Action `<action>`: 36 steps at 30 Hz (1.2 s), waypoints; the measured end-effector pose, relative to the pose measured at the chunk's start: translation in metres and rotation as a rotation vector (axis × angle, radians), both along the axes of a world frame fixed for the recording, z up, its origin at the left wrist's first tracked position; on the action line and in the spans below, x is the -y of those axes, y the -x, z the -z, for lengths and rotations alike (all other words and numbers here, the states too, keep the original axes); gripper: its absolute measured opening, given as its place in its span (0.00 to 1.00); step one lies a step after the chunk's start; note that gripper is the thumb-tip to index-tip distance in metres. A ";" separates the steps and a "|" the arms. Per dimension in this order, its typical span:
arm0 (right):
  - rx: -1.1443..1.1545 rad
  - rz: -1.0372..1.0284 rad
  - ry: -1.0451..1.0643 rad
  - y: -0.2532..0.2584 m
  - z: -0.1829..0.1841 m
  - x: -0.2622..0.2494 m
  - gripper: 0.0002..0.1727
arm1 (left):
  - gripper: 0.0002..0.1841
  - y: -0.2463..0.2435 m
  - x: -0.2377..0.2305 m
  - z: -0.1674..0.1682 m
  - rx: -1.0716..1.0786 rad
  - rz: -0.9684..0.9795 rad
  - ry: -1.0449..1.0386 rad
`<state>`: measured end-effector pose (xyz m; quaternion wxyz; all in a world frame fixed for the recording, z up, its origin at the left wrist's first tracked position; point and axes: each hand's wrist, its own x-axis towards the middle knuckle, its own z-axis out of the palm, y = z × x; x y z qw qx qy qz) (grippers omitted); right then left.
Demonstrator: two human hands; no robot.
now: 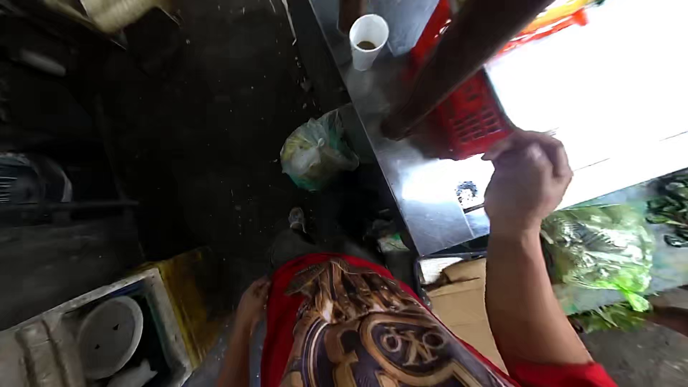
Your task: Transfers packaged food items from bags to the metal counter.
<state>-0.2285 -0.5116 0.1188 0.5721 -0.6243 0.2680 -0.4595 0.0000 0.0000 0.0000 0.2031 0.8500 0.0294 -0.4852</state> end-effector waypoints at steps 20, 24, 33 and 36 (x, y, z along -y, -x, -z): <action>-1.308 -0.087 -0.381 -0.343 0.339 0.018 0.18 | 0.34 -0.355 0.324 0.228 -0.066 0.312 0.191; -1.569 -0.549 -0.406 -0.381 0.375 0.024 0.20 | 0.45 -0.327 0.321 0.268 -0.247 0.093 0.232; -1.708 -0.586 -0.389 -0.408 0.369 -0.019 0.35 | 0.51 -0.297 0.320 0.296 -0.194 0.192 0.272; -1.708 -0.673 -0.354 -0.403 0.386 -0.014 0.37 | 0.47 -0.309 0.322 0.294 -0.173 0.266 0.194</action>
